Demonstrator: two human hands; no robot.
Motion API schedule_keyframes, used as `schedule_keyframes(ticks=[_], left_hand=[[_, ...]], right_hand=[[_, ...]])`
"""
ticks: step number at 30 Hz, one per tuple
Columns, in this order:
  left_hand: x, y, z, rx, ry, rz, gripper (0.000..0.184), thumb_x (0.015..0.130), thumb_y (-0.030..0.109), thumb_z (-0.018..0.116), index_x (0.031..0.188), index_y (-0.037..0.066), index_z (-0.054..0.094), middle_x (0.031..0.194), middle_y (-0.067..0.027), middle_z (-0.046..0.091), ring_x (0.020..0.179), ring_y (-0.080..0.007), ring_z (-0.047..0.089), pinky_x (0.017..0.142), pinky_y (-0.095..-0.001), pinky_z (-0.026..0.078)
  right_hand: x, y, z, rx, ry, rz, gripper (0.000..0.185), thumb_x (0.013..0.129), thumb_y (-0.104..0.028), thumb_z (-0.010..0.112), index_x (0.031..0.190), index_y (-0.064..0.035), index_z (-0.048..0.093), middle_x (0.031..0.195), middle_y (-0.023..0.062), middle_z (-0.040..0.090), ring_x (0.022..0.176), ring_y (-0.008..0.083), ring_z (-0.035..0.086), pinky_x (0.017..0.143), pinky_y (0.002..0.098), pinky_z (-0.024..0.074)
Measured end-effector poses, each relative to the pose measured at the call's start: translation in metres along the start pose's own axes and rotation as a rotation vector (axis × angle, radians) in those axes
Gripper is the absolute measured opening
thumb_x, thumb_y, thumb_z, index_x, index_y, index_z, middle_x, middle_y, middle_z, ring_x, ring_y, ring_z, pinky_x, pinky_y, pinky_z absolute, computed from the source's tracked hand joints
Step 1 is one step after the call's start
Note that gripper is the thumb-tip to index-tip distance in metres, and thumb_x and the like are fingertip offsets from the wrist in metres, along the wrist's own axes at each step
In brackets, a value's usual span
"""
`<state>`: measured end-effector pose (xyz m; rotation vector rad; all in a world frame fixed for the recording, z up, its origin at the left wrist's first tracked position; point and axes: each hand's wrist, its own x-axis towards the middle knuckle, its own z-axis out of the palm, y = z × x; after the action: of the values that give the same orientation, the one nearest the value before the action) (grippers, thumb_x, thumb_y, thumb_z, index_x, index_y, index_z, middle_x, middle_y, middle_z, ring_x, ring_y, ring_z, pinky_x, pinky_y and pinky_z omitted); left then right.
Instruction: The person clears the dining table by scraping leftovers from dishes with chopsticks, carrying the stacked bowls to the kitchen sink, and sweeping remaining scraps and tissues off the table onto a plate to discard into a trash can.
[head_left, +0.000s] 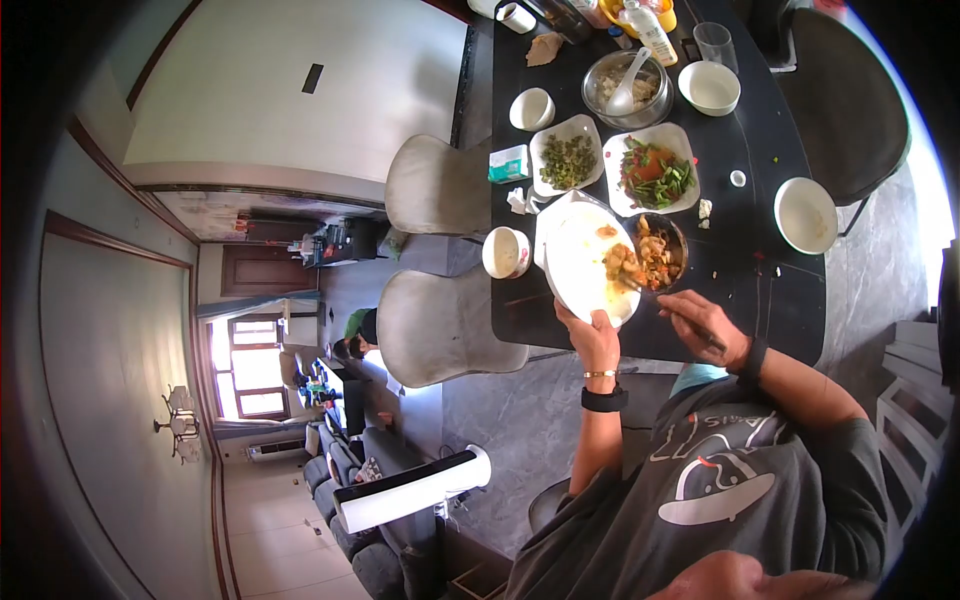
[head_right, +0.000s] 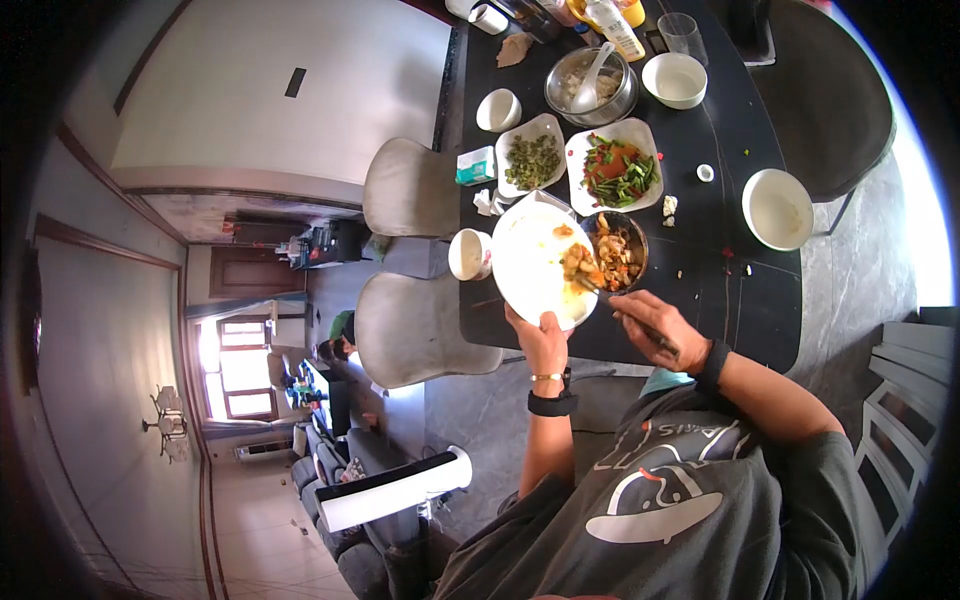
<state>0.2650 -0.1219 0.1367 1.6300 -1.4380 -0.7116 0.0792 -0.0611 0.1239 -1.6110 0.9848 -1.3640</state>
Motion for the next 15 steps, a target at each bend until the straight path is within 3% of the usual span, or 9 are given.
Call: schedule_keyframes(ticks=[2, 6, 8, 11, 15], left_hand=[[-0.003, 0.012, -0.002, -0.154, -0.018, -0.163, 0.061, 0.076, 0.003, 0.04, 0.132, 0.0, 0.016, 0.109, -0.0305, 0.048, 0.096, -0.0407, 0.054, 0.081, -0.0427, 0.043], [-0.003, 0.003, -0.002, -0.09, 0.003, -0.151, 0.061, 0.077, 0.003, 0.04, 0.132, 0.001, 0.015, 0.108, -0.0293, 0.049, 0.09, -0.0379, 0.057, 0.071, -0.0397, 0.05], [0.002, -0.024, -0.001, 0.022, 0.038, 0.048, 0.062, 0.077, 0.004, 0.04, 0.133, 0.002, 0.014, 0.107, -0.0285, 0.05, 0.087, -0.0362, 0.058, 0.063, -0.037, 0.052], [-0.001, -0.004, -0.004, -0.025, 0.002, -0.032, 0.062, 0.077, 0.004, 0.04, 0.133, 0.001, 0.014, 0.108, -0.0291, 0.049, 0.089, -0.0378, 0.057, 0.072, -0.0394, 0.049], [-0.004, 0.009, -0.008, -0.13, 0.023, -0.148, 0.062, 0.076, 0.004, 0.04, 0.132, -0.001, 0.015, 0.109, -0.0299, 0.047, 0.091, -0.0405, 0.055, 0.079, -0.0411, 0.044]], right_hand=[[-0.006, 0.0, -0.011, -0.051, 0.027, -0.001, 0.032, 0.083, 0.003, 0.041, 0.114, 0.0064, 0.046, 0.095, 0.0198, 0.052, 0.085, 0.0289, 0.056, 0.076, 0.0332, 0.0455], [-0.008, -0.002, -0.013, -0.11, 0.051, 0.025, 0.033, 0.083, 0.003, 0.043, 0.115, 0.0058, 0.046, 0.097, 0.0191, 0.052, 0.086, 0.0297, 0.056, 0.077, 0.0338, 0.0453], [0.002, -0.01, -0.005, -0.062, 0.006, -0.014, 0.032, 0.083, 0.002, 0.044, 0.115, 0.0055, 0.046, 0.098, 0.0188, 0.052, 0.087, 0.0302, 0.056, 0.077, 0.0344, 0.0453], [0.01, -0.006, 0.004, -0.022, -0.043, -0.092, 0.03, 0.082, 0.003, 0.044, 0.112, 0.0045, 0.048, 0.097, 0.0182, 0.053, 0.088, 0.0307, 0.056, 0.077, 0.0353, 0.0451], [0.006, 0.003, -0.014, -0.104, 0.075, 0.034, 0.025, 0.082, 0.003, 0.046, 0.107, 0.0027, 0.05, 0.091, 0.0182, 0.055, 0.087, 0.0311, 0.056, 0.077, 0.0354, 0.0449]])
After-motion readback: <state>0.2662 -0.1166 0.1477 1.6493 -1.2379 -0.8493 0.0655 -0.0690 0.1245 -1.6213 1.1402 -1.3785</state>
